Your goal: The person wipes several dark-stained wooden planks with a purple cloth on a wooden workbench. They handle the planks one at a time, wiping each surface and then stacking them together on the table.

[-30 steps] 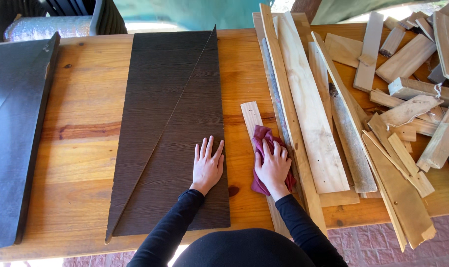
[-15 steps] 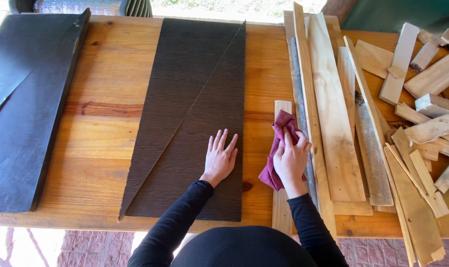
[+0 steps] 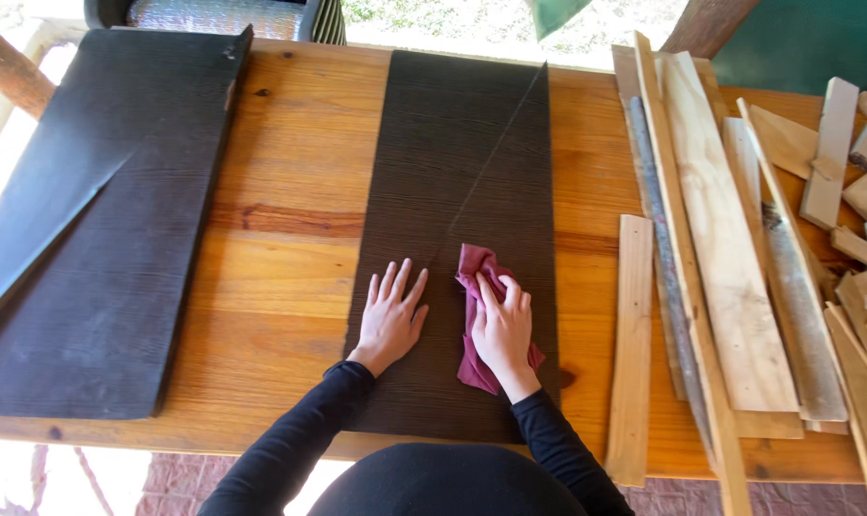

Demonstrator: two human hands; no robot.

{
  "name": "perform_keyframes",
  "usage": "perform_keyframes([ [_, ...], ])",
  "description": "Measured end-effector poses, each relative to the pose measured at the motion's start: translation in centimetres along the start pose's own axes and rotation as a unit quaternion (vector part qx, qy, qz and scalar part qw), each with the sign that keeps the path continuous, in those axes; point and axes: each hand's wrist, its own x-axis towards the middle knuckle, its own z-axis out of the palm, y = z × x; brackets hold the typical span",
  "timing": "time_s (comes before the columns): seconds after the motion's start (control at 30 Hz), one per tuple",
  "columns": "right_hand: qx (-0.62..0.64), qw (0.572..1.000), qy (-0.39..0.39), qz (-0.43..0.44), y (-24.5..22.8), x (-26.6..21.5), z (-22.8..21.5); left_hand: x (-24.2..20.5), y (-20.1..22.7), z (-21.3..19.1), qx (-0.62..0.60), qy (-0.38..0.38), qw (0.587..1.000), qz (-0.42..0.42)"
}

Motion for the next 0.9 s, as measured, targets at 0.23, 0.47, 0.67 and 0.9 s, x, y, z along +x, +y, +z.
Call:
perform_keyframes([
  [0.23, -0.15, 0.988, -0.021, 0.041, -2.3, -0.1, 0.8, -0.5, -0.9, -0.4, 0.015, -0.018, 0.999, 0.031],
  [0.47, -0.167, 0.983, -0.018, 0.076, -2.4, -0.4, 1.2, -0.8, -0.7, 0.6, -0.001, -0.023, 1.0, 0.018],
  [0.67, -0.112, 0.993, 0.011, 0.038, -0.1, 0.0, 1.9, -0.6, -1.0, 0.5, -0.043, -0.023, 0.999, 0.008],
  [0.9, 0.033, 0.999, 0.027, 0.022, -5.7, 6.5, 2.1, 1.7, -8.7, -4.7, -0.104, 0.06, 0.993, -0.016],
])
